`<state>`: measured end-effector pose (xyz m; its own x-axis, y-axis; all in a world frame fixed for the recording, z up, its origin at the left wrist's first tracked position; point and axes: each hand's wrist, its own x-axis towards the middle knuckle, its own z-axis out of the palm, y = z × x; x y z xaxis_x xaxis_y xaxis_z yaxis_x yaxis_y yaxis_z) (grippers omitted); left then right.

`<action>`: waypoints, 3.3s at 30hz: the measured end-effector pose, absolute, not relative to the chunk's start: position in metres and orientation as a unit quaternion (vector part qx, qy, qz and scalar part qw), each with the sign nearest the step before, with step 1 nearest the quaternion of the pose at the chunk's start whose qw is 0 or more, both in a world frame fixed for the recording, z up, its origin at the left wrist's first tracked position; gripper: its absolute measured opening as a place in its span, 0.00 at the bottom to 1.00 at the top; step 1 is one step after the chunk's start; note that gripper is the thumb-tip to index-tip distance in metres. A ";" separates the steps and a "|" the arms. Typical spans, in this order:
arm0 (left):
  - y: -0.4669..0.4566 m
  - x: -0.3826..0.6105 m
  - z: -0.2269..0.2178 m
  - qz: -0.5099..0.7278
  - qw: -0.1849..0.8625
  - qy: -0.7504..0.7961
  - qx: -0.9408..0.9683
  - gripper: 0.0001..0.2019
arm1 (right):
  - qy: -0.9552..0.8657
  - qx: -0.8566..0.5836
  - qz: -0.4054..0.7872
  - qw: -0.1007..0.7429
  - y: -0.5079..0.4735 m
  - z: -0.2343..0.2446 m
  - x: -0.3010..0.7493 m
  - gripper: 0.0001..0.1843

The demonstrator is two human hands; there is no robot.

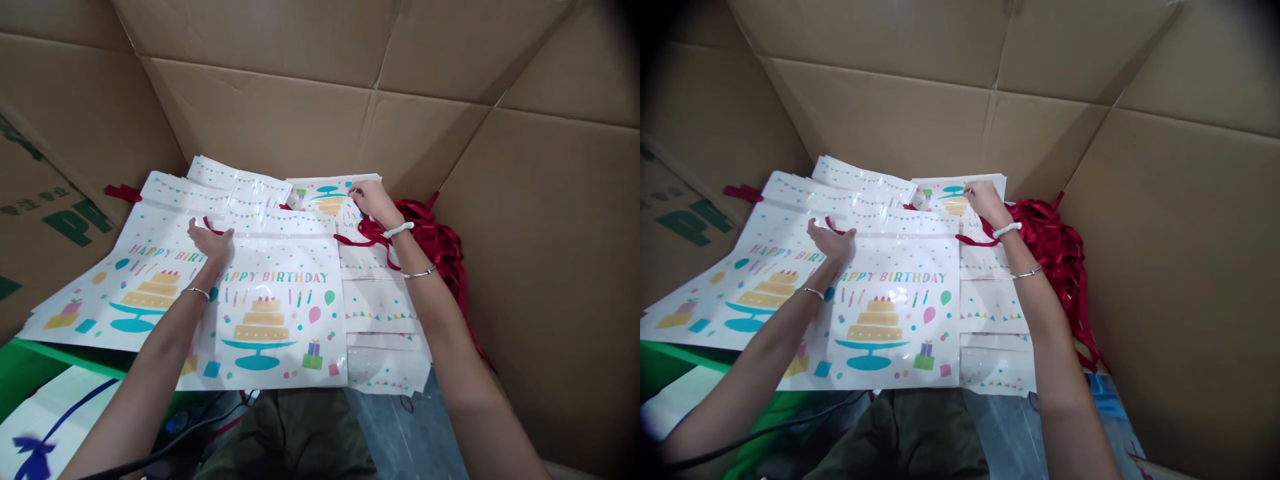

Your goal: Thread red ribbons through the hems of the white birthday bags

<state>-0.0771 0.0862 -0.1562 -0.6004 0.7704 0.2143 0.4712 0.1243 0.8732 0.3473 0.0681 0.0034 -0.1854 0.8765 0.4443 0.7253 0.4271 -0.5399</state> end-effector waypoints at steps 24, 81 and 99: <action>0.080 0.117 -0.209 0.465 0.521 0.363 0.617 0.18 | -0.753 -0.649 -0.002 0.105 0.017 -0.152 0.252 0.15; 0.067 0.113 -0.201 0.532 0.537 0.341 0.558 0.30 | -0.584 -0.520 0.510 0.360 0.041 -0.148 0.301 0.21; 0.155 0.192 -0.178 0.273 0.402 0.300 0.821 0.17 | -0.492 -0.527 0.362 0.590 0.026 -0.107 0.423 0.19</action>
<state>0.1922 0.1546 -0.1781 0.6715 0.7116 0.2066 0.2732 -0.4969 0.8237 0.4233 0.0261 -0.1072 0.2528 0.9468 0.1990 0.0917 0.1813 -0.9791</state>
